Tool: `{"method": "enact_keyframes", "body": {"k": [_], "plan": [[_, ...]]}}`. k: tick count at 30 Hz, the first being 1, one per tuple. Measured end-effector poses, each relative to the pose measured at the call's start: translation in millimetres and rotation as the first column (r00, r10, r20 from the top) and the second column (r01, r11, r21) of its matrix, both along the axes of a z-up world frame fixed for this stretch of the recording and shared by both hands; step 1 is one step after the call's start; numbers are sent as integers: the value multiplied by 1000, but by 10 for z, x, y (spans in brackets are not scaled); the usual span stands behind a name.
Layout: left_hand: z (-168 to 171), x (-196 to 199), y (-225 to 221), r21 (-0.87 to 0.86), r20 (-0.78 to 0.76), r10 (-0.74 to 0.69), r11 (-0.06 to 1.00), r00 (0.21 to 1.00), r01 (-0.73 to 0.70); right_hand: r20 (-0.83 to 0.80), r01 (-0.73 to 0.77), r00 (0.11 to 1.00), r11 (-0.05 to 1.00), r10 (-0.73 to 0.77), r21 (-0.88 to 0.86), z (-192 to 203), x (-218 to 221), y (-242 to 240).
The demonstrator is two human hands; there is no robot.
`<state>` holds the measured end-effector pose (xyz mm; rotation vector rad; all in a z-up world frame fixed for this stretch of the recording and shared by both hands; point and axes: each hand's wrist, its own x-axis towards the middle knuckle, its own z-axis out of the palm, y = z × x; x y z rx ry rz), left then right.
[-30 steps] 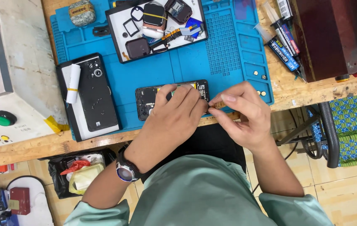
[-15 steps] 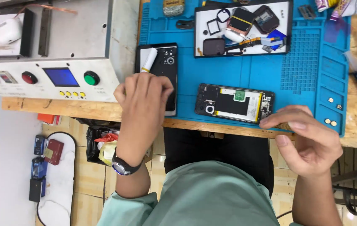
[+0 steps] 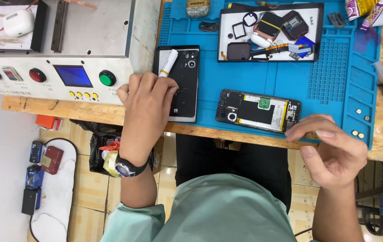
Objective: Disassembling a smartphone using a screwdriver and prying tools on a repair bench.
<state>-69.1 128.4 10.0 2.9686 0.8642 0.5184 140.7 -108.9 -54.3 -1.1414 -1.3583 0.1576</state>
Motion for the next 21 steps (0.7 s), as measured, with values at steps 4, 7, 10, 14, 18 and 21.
{"method": "enact_keyframes", "body": {"k": [4,7,10,14,18,21], "plan": [[16,29,-27,64,-10,6,998,1000,-5,37,51,998,999,-51,5,-55,14,18],[-16,35,-28,110,-34,24,994,999,-20,23,42,999,999,-42,20,-50,19,49],[7,49,-24,183,-34,19,983,999,-12,29,40,999,998,-41,47,-34,13,64],[108,-14,-63,217,-13,-14,976,1000,16,4,165,986,985,-165,45,-160,42,-18],[107,-591,-141,-5,-10,8,1000,1000,-8,3,172,985,984,-172,37,26,-14,44],[108,-1315,-23,-189,145,124,977,982,-96,-107,155,983,985,-147,71,1,-23,51]]}}
